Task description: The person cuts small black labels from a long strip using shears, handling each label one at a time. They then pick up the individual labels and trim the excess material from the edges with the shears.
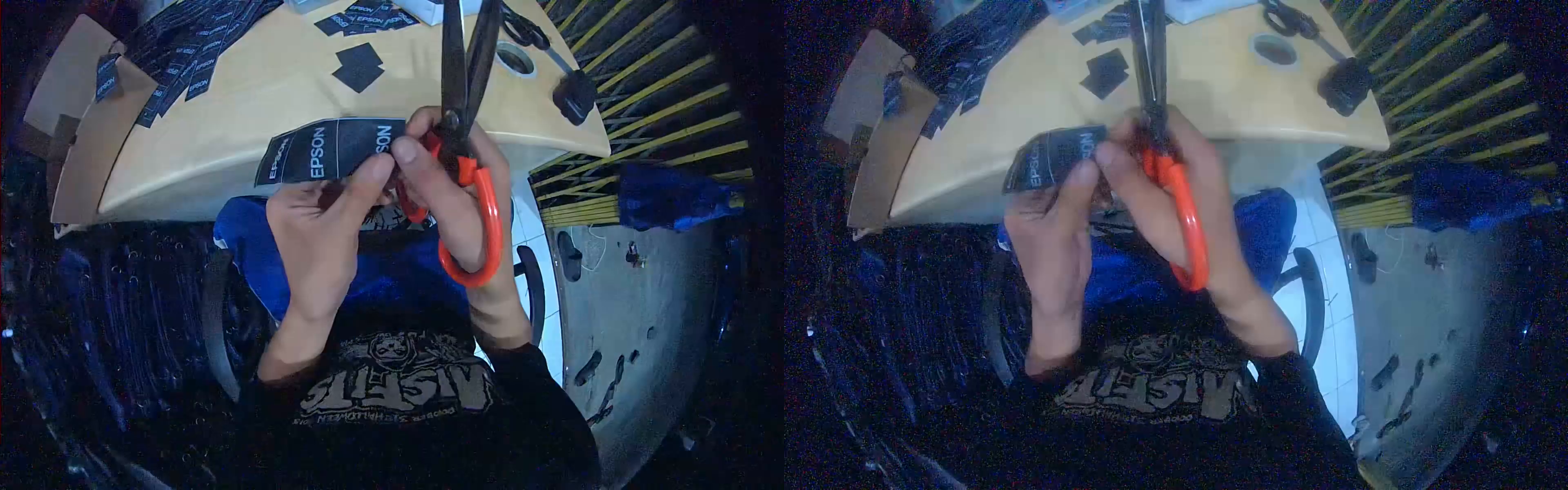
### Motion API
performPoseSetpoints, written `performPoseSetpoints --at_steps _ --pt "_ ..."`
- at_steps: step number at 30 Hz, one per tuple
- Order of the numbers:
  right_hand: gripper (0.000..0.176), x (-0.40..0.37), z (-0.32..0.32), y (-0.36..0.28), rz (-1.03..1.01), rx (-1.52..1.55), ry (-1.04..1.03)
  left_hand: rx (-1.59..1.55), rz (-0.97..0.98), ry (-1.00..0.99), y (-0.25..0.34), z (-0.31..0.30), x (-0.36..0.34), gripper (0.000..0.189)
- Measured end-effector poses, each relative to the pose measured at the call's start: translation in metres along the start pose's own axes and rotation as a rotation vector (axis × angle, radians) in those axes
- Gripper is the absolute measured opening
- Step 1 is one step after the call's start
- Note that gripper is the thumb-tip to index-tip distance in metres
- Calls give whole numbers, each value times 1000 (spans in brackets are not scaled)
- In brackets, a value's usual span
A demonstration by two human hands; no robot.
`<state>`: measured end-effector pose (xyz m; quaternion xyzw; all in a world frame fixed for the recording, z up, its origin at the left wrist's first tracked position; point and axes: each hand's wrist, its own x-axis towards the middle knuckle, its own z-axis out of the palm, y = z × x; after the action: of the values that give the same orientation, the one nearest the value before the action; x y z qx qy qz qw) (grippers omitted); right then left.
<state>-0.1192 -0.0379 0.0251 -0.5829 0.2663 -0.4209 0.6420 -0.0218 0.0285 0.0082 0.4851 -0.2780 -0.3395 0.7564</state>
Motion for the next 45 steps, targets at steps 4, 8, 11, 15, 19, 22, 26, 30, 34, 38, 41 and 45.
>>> performPoseSetpoints --at_steps 4,8,11,15,19,22,26,30,34,38,41,45 --pt "7 2 -5 1 40 4 -33 -15 18 -50 -2 -4 0 13" --pt "8 1 -5 0 35 14 -24 -122 -14 -7 -3 -4 0 13" --pt "8 0 -2 -2 54 -5 -45 -99 35 13 -4 -3 0 14" --pt "8 -1 1 -1 94 40 -24 -101 22 16 -5 -1 0 16" --pt "12 2 -6 1 42 -46 -13 -259 49 15 -6 -8 0 14" --pt "9 3 -11 -4 63 -74 -8 -270 104 61 -3 -6 4 12" --pt "10 5 -12 -7 60 -51 3 -211 111 117 -1 -2 3 10" --pt "11 6 -9 -10 48 -31 42 -176 101 123 -4 -4 4 9" --pt "11 6 -10 -11 62 -39 51 -79 104 173 -7 -5 7 9" --pt "11 1 -11 -7 54 -39 41 -127 124 180 -5 -1 11 9" --pt "11 -14 -15 16 41 -75 103 -164 114 189 -3 2 13 9" --pt "19 -53 -12 42 65 -280 85 -189 126 207 -3 4 16 8"
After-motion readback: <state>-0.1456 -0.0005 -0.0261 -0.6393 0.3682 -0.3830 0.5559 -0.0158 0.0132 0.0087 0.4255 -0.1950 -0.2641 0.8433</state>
